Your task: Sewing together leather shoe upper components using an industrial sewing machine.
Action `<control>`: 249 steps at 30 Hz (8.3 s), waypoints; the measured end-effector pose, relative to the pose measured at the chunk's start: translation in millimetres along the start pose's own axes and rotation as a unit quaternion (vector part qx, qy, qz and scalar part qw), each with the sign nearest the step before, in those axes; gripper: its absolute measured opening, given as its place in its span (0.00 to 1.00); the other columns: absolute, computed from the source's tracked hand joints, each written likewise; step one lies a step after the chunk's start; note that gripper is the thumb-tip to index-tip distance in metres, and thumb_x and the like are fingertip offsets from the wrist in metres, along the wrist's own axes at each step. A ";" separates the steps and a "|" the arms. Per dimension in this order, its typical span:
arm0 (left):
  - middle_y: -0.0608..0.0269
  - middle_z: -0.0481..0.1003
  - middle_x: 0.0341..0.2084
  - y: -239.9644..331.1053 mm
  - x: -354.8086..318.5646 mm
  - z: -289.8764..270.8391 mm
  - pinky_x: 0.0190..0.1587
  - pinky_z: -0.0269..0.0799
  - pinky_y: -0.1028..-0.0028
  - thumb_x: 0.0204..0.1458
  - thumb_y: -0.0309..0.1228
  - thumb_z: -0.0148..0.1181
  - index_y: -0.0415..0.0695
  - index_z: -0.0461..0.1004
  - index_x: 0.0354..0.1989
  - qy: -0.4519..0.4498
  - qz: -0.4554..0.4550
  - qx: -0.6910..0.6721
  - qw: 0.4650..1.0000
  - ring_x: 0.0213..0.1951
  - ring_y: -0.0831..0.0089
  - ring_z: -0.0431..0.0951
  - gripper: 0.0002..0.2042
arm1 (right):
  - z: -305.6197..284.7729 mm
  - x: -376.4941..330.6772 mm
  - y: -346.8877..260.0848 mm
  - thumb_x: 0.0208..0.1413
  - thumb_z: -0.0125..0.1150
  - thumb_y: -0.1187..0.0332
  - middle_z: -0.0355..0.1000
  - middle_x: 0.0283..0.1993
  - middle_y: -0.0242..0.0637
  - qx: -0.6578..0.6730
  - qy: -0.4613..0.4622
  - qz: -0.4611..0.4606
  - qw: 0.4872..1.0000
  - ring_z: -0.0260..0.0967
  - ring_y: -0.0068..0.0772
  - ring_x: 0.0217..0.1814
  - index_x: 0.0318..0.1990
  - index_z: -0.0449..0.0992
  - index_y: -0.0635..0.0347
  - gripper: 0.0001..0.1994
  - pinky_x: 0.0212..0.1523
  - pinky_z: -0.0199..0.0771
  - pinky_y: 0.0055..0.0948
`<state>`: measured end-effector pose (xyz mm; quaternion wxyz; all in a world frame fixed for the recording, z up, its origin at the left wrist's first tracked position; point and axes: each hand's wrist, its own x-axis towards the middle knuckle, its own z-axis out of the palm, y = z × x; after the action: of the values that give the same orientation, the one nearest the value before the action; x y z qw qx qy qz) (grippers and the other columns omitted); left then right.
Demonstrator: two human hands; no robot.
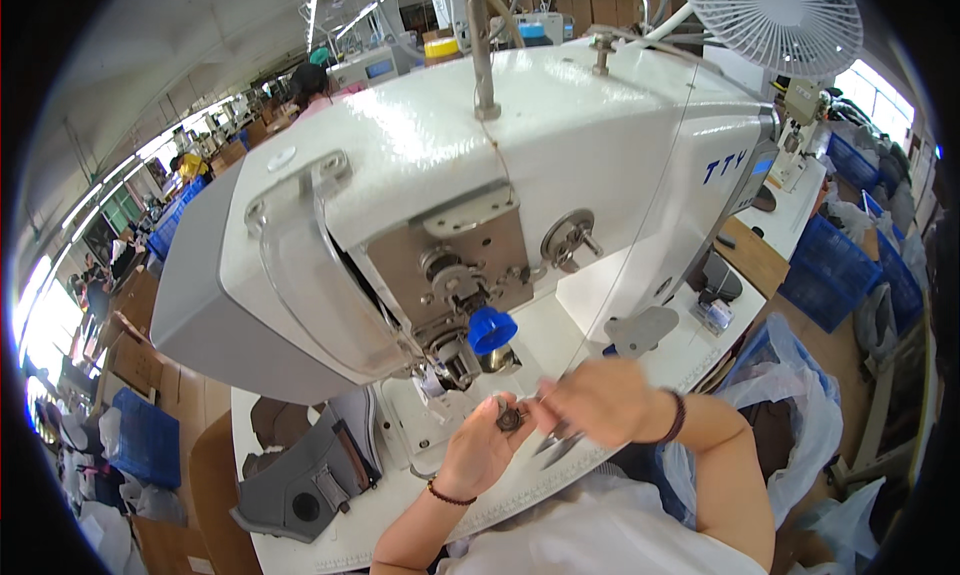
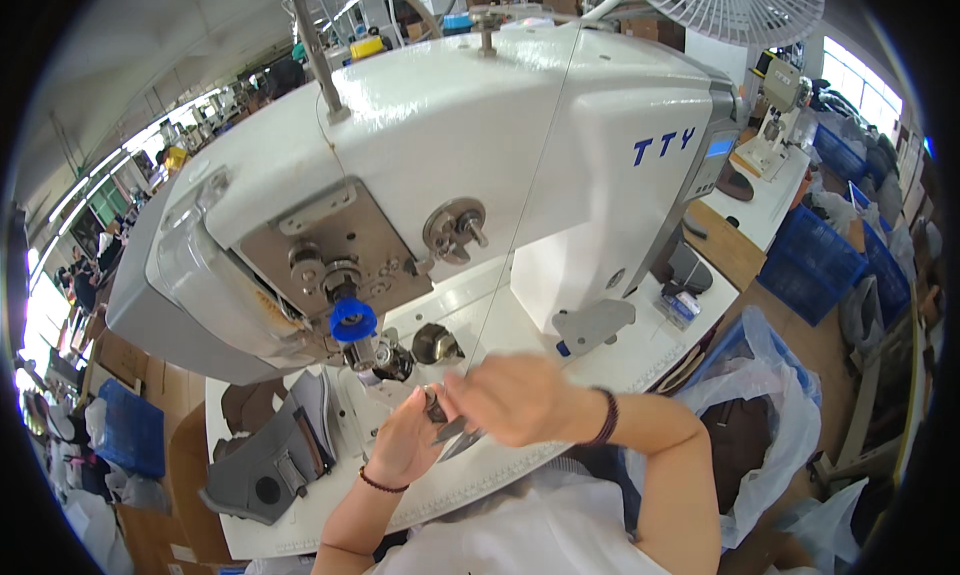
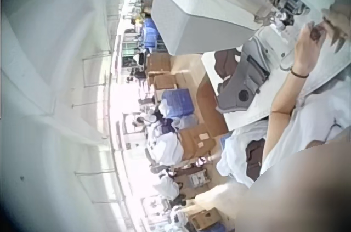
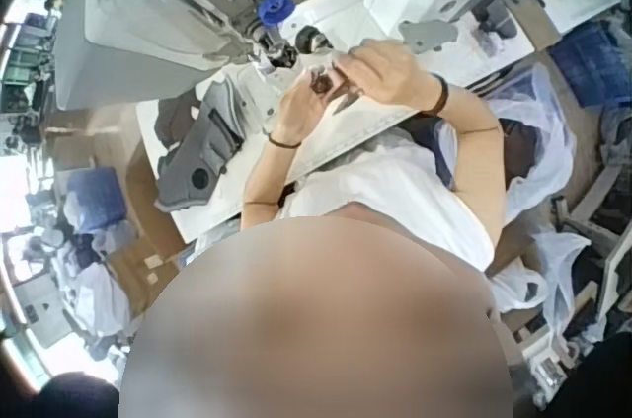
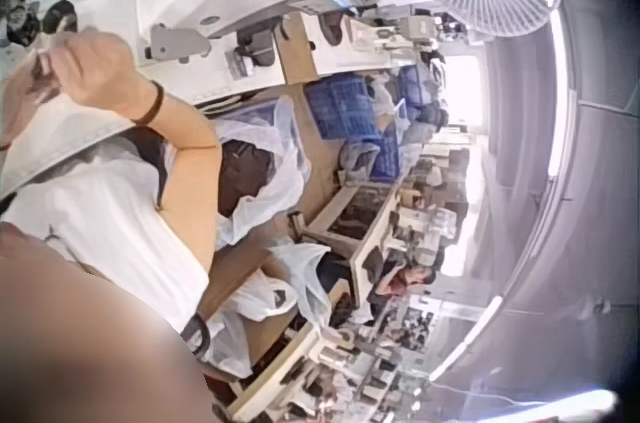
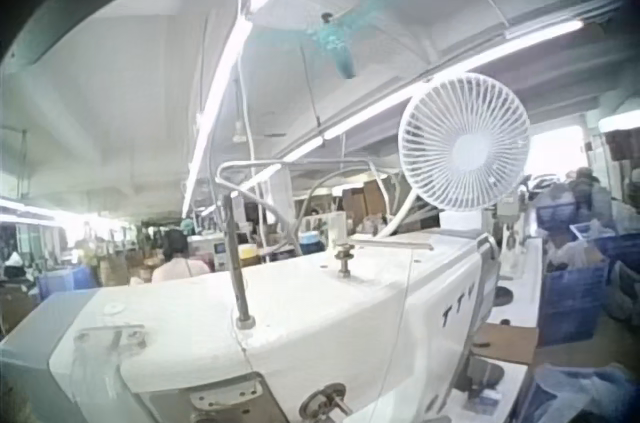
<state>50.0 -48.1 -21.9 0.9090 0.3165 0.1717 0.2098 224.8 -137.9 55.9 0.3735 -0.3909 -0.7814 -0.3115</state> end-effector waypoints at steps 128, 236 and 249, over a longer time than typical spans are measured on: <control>0.76 0.67 0.14 23.7 9.1 23.9 0.20 0.51 0.85 0.53 0.20 0.53 0.35 0.76 0.40 0.020 0.314 0.414 0.854 0.17 0.91 0.58 0.08 | 7.2 59.0 17.2 0.49 0.61 0.78 0.71 0.38 0.34 0.170 0.301 0.277 0.896 0.62 0.16 0.27 0.45 0.70 0.61 0.15 0.22 0.61 0.16; 0.61 0.72 0.11 55.1 -57.6 38.1 0.18 0.60 0.84 0.44 0.20 0.62 0.33 0.77 0.30 0.015 0.504 0.470 0.724 0.14 0.81 0.70 0.05 | -117.2 89.4 70.1 0.49 0.59 0.51 0.61 0.19 0.32 -0.229 -0.010 -0.006 0.973 0.59 0.29 0.17 0.24 0.68 0.55 0.17 0.19 0.60 0.26; 0.58 0.71 0.12 78.0 -63.7 58.8 0.16 0.59 0.77 0.45 0.19 0.59 0.35 0.78 0.33 -0.110 0.391 0.580 0.706 0.12 0.74 0.66 0.06 | -69.4 52.2 42.5 0.37 0.68 0.48 0.61 0.18 0.28 -0.111 -0.057 -0.028 0.992 0.58 0.28 0.16 0.25 0.69 0.58 0.23 0.18 0.59 0.24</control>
<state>0.6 -53.4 83.5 0.3949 0.8410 0.0189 0.3692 262.7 -150.9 144.0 0.2738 -0.4246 -0.7730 -0.3837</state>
